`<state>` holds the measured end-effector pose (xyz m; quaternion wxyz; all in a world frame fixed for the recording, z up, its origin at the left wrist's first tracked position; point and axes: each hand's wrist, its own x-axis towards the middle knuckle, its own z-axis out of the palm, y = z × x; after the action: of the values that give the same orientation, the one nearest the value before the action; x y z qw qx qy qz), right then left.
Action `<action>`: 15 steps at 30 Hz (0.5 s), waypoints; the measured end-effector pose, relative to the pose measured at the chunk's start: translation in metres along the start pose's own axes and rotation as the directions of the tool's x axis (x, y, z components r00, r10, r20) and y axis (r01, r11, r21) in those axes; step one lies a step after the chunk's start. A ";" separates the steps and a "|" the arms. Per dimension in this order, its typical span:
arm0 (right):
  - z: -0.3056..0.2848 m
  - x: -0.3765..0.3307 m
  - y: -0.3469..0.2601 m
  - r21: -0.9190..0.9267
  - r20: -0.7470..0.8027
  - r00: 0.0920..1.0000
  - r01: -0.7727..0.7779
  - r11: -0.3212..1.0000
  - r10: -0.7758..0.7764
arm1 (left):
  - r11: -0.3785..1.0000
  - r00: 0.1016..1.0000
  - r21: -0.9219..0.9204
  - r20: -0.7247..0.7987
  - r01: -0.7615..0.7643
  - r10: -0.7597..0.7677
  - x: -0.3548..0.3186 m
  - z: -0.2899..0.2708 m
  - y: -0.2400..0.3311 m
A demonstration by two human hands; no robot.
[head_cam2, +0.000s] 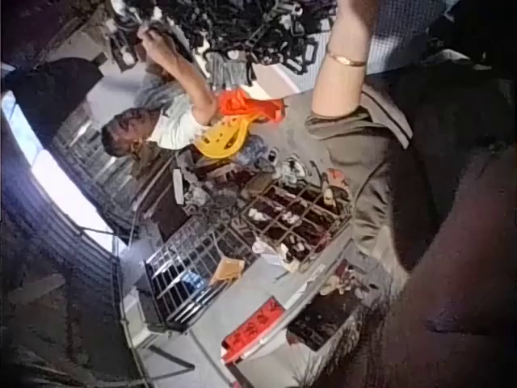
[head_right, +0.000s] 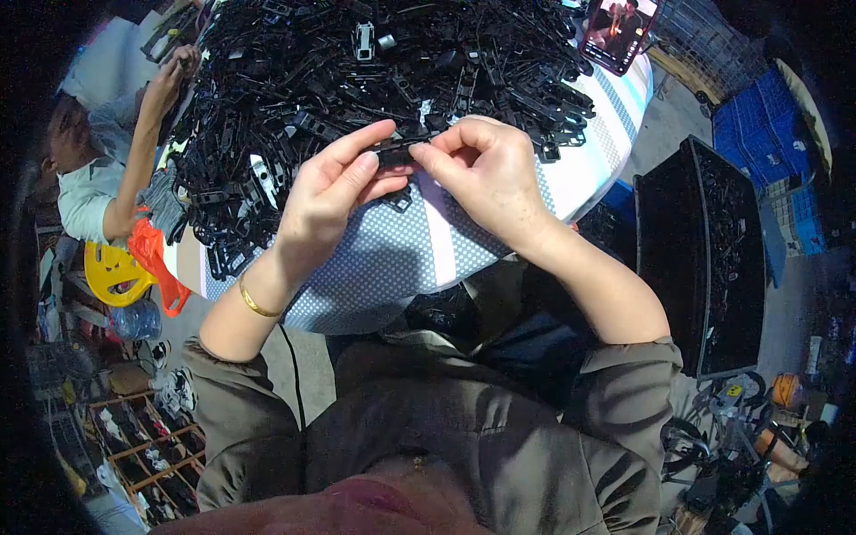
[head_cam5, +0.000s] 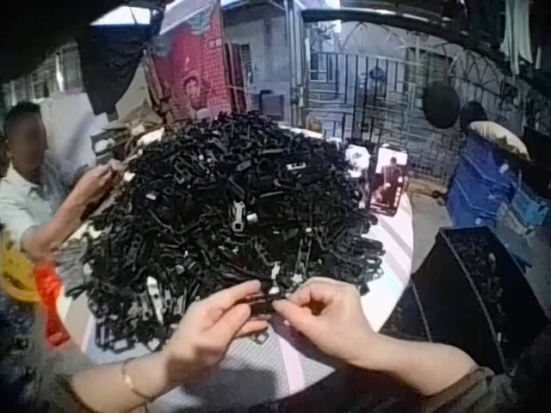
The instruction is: Sorting and organizing small black plastic components on a production workbench.
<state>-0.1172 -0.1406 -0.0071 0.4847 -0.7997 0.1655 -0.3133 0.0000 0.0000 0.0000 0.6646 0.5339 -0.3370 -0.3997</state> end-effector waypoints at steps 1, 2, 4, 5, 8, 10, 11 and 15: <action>-0.002 0.000 0.000 -0.125 -0.008 0.994 0.111 0.986 -0.113 | 0.999 1.000 0.033 0.007 0.013 -0.013 0.000 0.001 0.002; -0.004 0.001 -0.001 -0.248 -0.001 0.974 0.217 0.944 -0.224 | 0.998 1.000 0.066 0.015 0.025 -0.026 0.001 0.002 0.003; -0.011 0.002 -0.004 -0.385 0.065 0.967 0.253 0.888 -0.247 | 0.996 0.996 0.058 0.064 0.065 -0.068 -0.001 -0.001 0.003; -0.016 0.003 -0.007 -0.511 0.131 0.956 0.291 0.809 -0.261 | 0.993 0.987 0.051 0.115 0.103 -0.108 -0.001 -0.001 0.004; -0.033 0.019 -0.004 -0.370 0.209 0.966 0.222 0.902 -0.152 | 0.996 0.994 -0.008 0.069 0.089 -0.089 -0.005 0.002 0.006; -0.053 0.025 -0.007 -0.318 0.406 0.903 0.280 0.906 -0.137 | 0.997 0.998 -0.059 -0.011 0.058 -0.058 -0.002 0.006 0.007; -0.055 0.024 -0.007 -0.321 0.404 0.905 0.277 0.905 -0.134 | 0.997 0.998 -0.058 -0.007 0.059 -0.059 -0.001 -0.001 0.009; -0.051 0.006 -0.017 -0.450 0.635 0.766 0.474 0.757 -0.102 | 0.988 0.996 -0.145 -0.063 0.052 -0.061 0.004 -0.011 0.012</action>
<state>-0.1476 -0.1699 0.0272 0.1826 -0.9805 -0.0324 -0.0646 0.0137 0.0024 0.0096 0.7005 0.5073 -0.2698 -0.4234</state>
